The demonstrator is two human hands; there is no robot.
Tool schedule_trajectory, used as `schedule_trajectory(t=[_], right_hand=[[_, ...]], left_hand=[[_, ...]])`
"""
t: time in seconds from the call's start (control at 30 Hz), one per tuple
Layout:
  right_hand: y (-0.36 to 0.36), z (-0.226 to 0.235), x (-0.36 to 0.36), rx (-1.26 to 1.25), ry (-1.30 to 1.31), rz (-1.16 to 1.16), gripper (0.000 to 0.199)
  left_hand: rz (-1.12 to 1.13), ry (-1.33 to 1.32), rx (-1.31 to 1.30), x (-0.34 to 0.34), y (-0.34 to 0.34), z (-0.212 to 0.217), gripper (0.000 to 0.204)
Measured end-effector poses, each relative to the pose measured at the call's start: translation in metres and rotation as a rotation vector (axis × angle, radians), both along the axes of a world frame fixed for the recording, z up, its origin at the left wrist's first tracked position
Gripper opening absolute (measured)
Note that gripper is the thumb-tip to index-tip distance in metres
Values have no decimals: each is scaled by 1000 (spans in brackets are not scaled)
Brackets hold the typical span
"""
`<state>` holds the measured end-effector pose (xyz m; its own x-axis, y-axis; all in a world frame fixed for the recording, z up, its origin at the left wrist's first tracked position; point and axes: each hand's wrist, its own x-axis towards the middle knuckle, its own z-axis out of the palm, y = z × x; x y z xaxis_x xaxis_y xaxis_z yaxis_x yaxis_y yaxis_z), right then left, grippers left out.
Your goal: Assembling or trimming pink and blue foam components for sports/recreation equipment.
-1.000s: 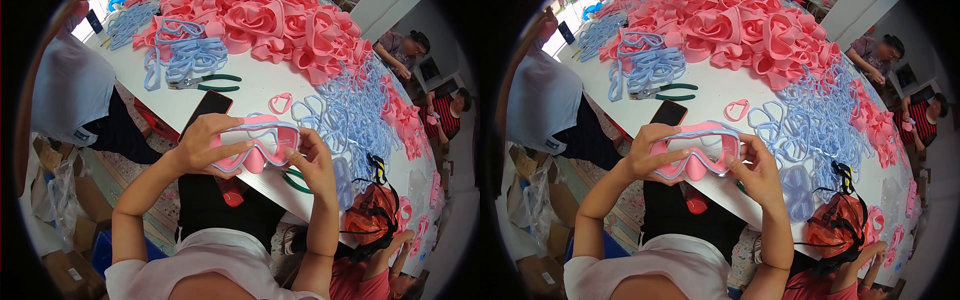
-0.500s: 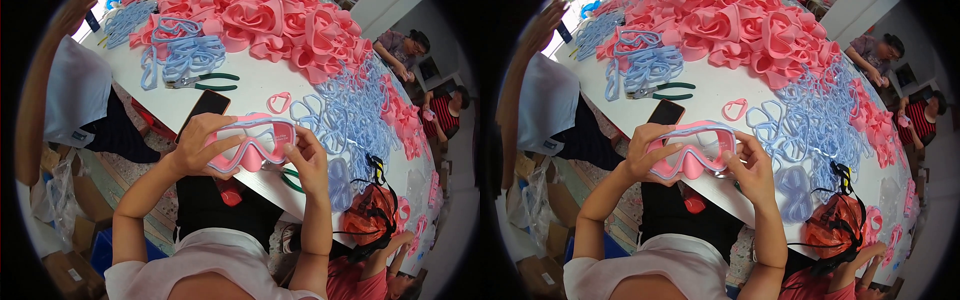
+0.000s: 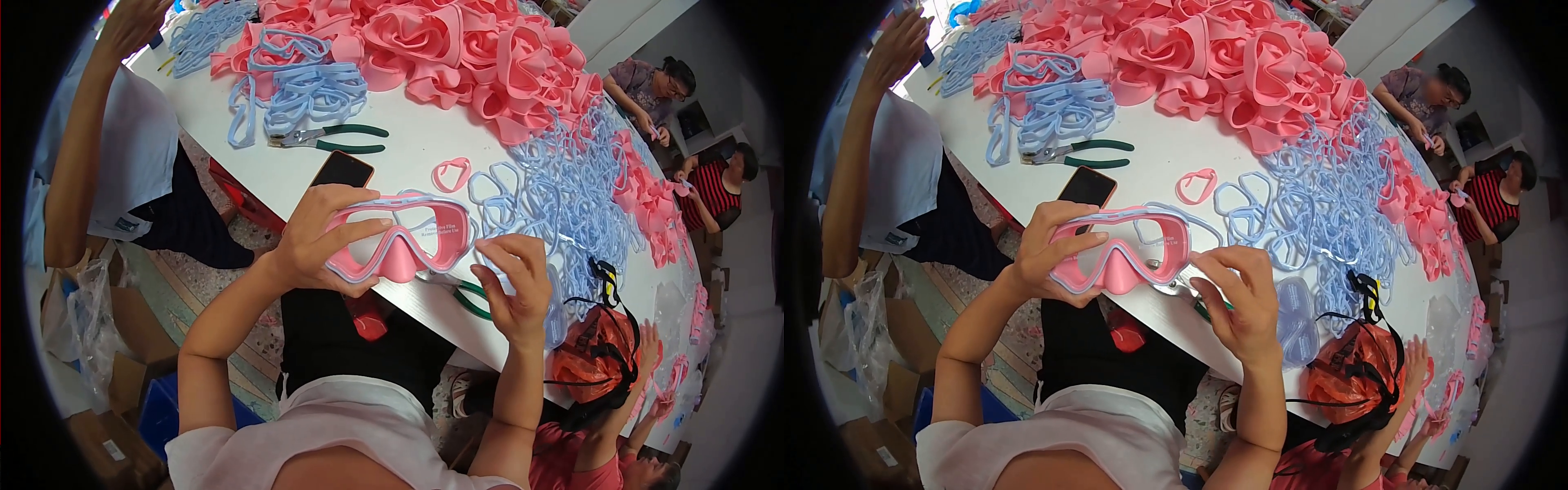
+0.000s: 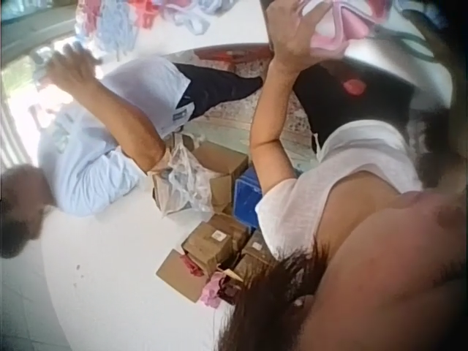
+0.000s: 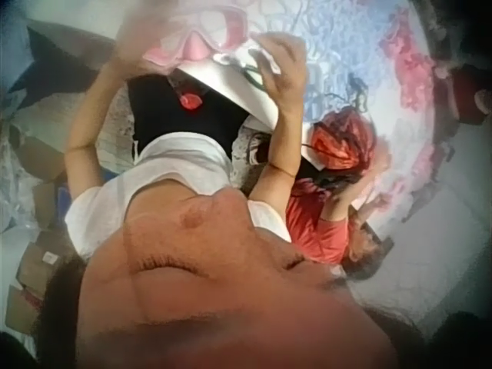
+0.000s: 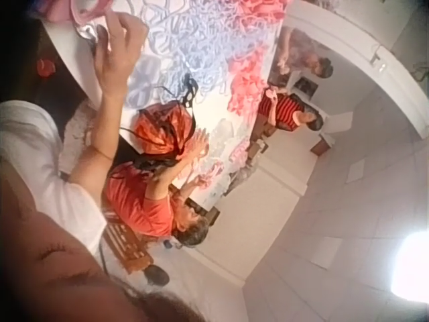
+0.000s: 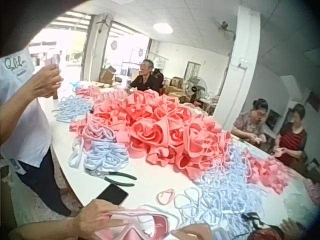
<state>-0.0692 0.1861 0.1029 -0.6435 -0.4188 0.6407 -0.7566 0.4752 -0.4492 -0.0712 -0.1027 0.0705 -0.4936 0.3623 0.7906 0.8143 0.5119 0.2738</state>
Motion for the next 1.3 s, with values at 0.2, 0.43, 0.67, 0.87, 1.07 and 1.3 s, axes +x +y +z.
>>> schedule_trajectory(t=[0.2,0.43,0.67,0.87,1.07,1.3], right_hand=[[-3,9,-9,166,20,127,40],[-8,23,0,175,-171,92,27],[-18,19,13,286,-276,-94,19],[-17,11,10,276,-202,-57,16],[-7,12,15,-189,-323,-181,13],[-7,14,18,30,-200,-127,15]], left_hand=[[-34,-1,-58,3,-4,3,63],[-25,22,-99,13,-7,16,62],[61,199,-220,28,6,11,49],[82,281,-267,27,9,10,43],[89,211,-226,25,6,11,52],[47,79,-161,21,4,12,57]])
